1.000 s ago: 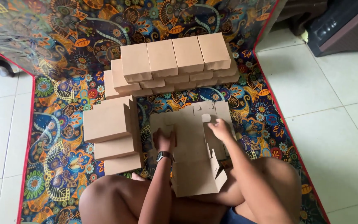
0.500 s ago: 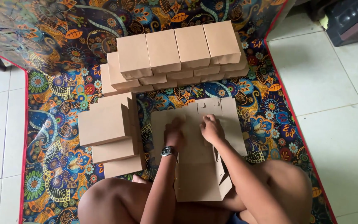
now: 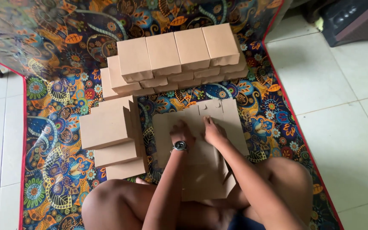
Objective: Folding a flat cardboard cutout into a finished box by bending flaps and tucking tabs.
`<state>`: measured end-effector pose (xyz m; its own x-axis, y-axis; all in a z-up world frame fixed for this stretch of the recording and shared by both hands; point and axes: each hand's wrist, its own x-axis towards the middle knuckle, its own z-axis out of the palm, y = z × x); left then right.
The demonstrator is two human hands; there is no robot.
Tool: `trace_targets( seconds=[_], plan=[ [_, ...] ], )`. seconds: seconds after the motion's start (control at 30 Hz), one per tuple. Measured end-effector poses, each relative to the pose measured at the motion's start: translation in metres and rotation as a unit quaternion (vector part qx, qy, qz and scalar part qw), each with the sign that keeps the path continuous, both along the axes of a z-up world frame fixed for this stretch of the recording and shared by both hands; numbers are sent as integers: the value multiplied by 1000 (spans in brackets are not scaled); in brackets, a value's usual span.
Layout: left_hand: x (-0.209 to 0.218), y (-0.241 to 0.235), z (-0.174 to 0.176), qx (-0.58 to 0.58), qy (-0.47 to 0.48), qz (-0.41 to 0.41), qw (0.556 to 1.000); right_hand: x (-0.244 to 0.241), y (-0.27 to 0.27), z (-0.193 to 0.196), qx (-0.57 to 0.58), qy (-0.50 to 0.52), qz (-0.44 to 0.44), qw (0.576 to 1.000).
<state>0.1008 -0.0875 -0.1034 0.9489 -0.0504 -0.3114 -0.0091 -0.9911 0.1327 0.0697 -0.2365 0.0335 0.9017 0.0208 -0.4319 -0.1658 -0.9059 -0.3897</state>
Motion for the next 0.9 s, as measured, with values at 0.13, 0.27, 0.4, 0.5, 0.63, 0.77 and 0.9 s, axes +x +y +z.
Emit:
trace_targets(
  seconds=[0.13, 0.27, 0.4, 0.5, 0.63, 0.77, 0.9],
  plan=[
    [-22, 23, 50, -229, 59, 31, 971, -21, -8, 19, 105, -1, -33, 994],
    [-48, 42, 100, -367, 26, 120, 922, -23, -16, 64, 163, -67, -52, 983],
    [-51, 50, 175, -425, -148, 114, 886, -10, -25, 110, 207, -167, -99, 959],
    [-51, 51, 171, -221, -284, 5, 933, -15, -22, 125, 106, -217, -38, 970],
    [-79, 26, 62, -170, -123, -167, 963, -39, -24, 45, 33, -345, 241, 906],
    [-139, 21, 28, 74, -103, -376, 918, -91, -32, -43, -80, -205, 313, 924],
    [-155, 14, 6, 141, -19, -291, 946, -112, -35, -59, -80, -69, 361, 927]
  ],
)
